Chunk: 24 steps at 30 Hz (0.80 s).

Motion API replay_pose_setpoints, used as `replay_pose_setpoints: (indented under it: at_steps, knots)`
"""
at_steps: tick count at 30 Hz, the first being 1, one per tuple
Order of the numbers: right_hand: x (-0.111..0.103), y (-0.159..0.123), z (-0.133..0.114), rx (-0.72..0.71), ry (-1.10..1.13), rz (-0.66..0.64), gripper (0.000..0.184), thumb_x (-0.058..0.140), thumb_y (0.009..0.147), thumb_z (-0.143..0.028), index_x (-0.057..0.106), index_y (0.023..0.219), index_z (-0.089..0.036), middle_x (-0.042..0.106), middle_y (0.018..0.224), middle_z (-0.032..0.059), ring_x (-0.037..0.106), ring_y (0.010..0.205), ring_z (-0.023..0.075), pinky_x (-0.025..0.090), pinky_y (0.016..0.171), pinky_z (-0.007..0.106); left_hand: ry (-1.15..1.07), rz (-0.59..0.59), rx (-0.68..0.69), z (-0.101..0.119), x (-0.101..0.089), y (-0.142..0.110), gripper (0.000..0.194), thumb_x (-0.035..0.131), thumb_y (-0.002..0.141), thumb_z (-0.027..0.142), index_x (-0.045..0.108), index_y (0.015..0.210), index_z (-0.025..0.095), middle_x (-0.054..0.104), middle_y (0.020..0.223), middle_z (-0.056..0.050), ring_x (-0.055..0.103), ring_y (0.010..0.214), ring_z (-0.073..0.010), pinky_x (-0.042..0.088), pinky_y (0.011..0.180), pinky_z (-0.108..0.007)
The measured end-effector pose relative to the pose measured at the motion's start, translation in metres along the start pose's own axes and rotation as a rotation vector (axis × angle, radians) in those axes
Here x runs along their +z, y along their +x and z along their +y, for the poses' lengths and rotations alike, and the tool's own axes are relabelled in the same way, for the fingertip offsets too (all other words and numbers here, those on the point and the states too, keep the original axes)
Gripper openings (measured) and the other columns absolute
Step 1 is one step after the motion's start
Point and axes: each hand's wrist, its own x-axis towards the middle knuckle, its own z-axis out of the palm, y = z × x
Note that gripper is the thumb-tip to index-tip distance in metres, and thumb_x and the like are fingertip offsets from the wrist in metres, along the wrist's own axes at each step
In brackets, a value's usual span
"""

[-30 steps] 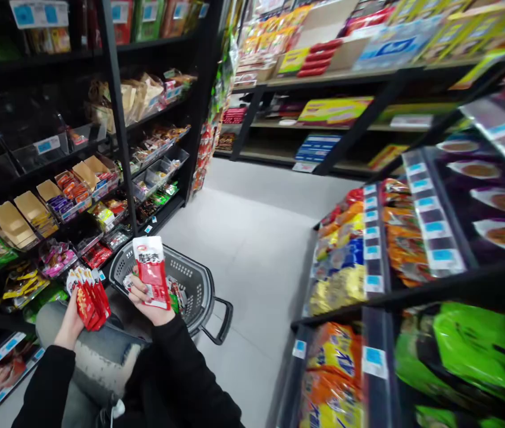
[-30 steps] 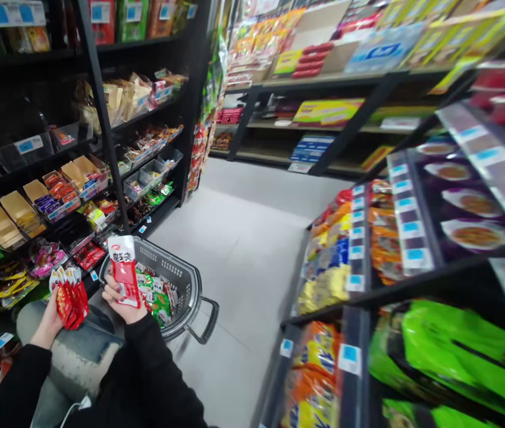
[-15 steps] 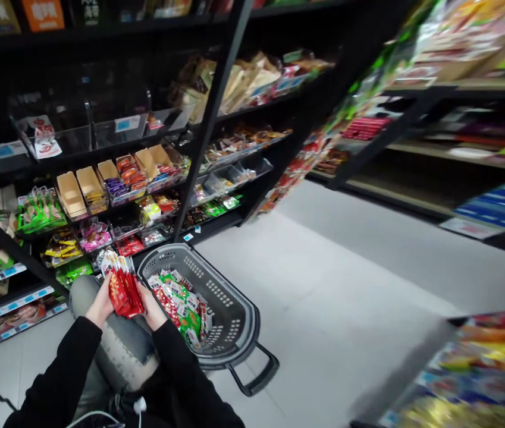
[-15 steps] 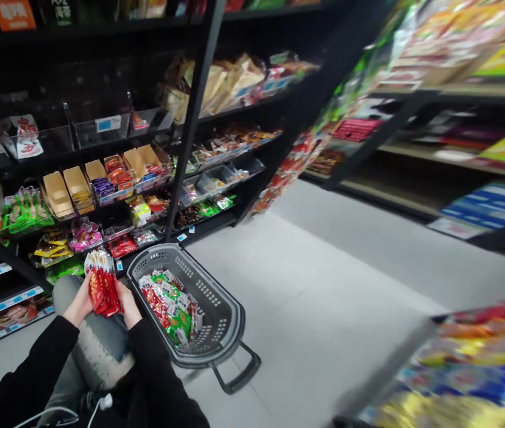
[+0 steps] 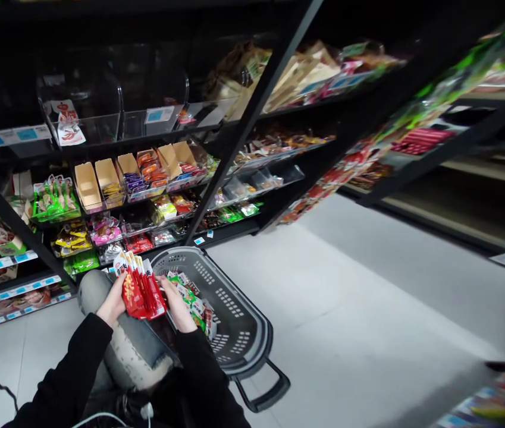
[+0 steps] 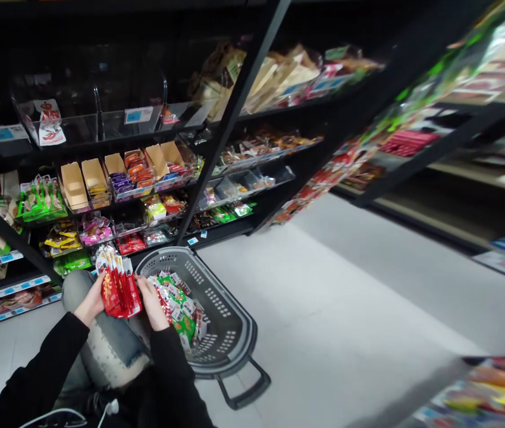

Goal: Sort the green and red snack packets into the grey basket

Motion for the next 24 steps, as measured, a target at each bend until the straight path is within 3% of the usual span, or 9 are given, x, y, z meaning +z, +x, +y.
replay_pose_setpoints:
  at_steps: [3, 7, 11, 16, 20, 24]
  knots:
    - [0.005, -0.009, -0.009, -0.105, -0.274, -0.028, 0.034, 0.045, 0.082, -0.041, 0.059, 0.104, -0.019, 0.065, 0.102, 0.0087, 0.059, 0.096, 0.0231, 0.043, 0.088, 0.039, 0.035, -0.003, 0.040, -0.001, -0.001, 0.004, 0.029, 0.059, 0.078, 0.035, 0.062, 0.095, 0.012, 0.071, 0.088, -0.011, 0.067, 0.089, -0.0242, 0.051, 0.084, -0.038]
    - [0.015, -0.014, -0.008, -0.245, -0.476, 0.025, 0.035, 0.033, 0.089, -0.029, 0.055, 0.113, -0.019, 0.060, 0.107, 0.0105, 0.054, 0.101, 0.0224, 0.041, 0.092, 0.041, 0.026, -0.026, -0.047, 0.004, 0.005, 0.001, 0.033, 0.050, 0.083, 0.039, 0.062, 0.097, 0.012, 0.072, 0.084, -0.011, 0.067, 0.084, -0.0229, 0.051, 0.082, -0.037]
    - [0.013, -0.013, -0.006, -0.276, -0.588, 0.101, 0.034, 0.031, 0.089, -0.029, 0.059, 0.106, -0.018, 0.055, 0.096, 0.0110, 0.053, 0.093, 0.0228, 0.043, 0.088, 0.042, 0.046, -0.039, -0.144, 0.007, 0.010, -0.005, 0.034, 0.047, 0.085, 0.037, 0.062, 0.101, 0.011, 0.072, 0.082, -0.011, 0.068, 0.082, -0.0228, 0.052, 0.081, -0.037]
    - [0.014, -0.022, -0.035, -0.310, -0.695, 0.274, 0.032, 0.040, 0.087, -0.039, 0.054, 0.104, -0.016, 0.050, 0.100, 0.0116, 0.053, 0.092, 0.0239, 0.044, 0.083, 0.040, 0.082, -0.031, -0.135, 0.004, 0.009, -0.002, 0.032, 0.050, 0.084, 0.035, 0.062, 0.102, 0.011, 0.072, 0.084, -0.011, 0.068, 0.083, -0.0225, 0.052, 0.081, -0.036]
    - [0.034, -0.029, -0.054, -0.299, -0.845, 0.139, 0.029, 0.059, 0.076, -0.041, 0.053, 0.093, -0.017, 0.053, 0.092, 0.0093, 0.054, 0.083, 0.0235, 0.044, 0.074, 0.035, 0.108, -0.063, -0.061, 0.003, 0.006, 0.003, 0.031, 0.055, 0.082, 0.033, 0.062, 0.103, 0.012, 0.071, 0.089, -0.011, 0.067, 0.086, -0.0220, 0.051, 0.083, -0.034]
    - [0.048, -0.028, -0.054, -0.186, -0.934, 0.101, 0.014, 0.056, 0.077, -0.024, 0.053, 0.089, -0.016, 0.056, 0.086, 0.0096, 0.055, 0.081, 0.0227, 0.042, 0.072, 0.032, 0.122, -0.066, -0.041, 0.002, 0.004, 0.005, 0.032, 0.056, 0.081, 0.033, 0.061, 0.104, 0.011, 0.071, 0.092, -0.012, 0.067, 0.089, -0.0227, 0.051, 0.085, -0.034]
